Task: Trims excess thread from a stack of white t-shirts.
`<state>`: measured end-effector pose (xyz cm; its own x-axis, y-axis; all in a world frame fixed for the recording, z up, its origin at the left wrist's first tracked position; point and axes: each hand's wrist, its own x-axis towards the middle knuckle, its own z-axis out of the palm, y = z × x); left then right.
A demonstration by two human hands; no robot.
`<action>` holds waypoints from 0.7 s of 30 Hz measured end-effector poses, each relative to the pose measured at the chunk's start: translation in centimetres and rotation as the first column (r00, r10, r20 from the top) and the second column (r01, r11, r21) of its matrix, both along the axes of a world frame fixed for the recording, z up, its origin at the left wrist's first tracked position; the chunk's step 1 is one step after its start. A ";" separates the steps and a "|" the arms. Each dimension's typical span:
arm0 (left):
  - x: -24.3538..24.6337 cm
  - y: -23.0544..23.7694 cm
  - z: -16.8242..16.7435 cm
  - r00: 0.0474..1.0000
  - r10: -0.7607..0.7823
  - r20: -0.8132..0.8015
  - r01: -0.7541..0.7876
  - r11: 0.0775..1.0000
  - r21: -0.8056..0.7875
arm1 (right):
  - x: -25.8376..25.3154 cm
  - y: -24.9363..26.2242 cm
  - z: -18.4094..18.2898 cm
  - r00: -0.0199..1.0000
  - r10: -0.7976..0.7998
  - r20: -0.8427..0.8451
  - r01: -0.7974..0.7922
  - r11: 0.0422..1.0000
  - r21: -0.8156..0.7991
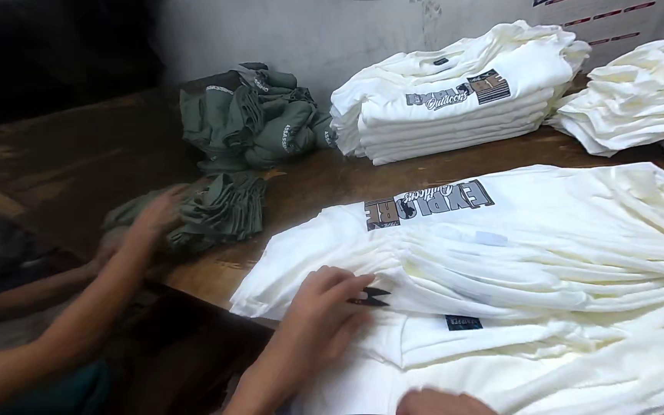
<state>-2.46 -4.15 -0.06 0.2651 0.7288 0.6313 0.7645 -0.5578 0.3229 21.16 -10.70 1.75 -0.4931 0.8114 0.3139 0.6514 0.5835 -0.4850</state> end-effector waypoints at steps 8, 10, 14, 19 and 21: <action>-1.1 -1.9 -2.0 0.994 -0.112 -0.014 0.113 0.976 0.184 | -1.7 3.3 -2.6 0.983 -0.140 -0.117 0.171 0.931 0.321; -1.0 -2.3 -2.4 0.993 -0.117 -0.002 0.115 0.977 0.182 | -1.4 3.0 -2.6 0.982 -0.136 -0.134 0.168 0.950 0.263; 0.3 -2.2 -3.2 0.986 -0.165 0.014 0.159 0.968 0.192 | -1.5 3.0 -2.6 0.980 -0.113 -0.163 0.154 0.952 0.263; 0.5 -1.6 -2.9 0.990 -0.136 0.036 0.128 0.978 0.166 | -0.2 2.9 -2.5 0.973 0.014 -0.230 0.028 0.983 0.179; 0.2 -1.6 -2.3 0.987 -0.118 0.111 0.108 0.990 0.088 | 0.8 2.8 -2.0 0.974 -0.034 -0.223 0.058 0.993 0.104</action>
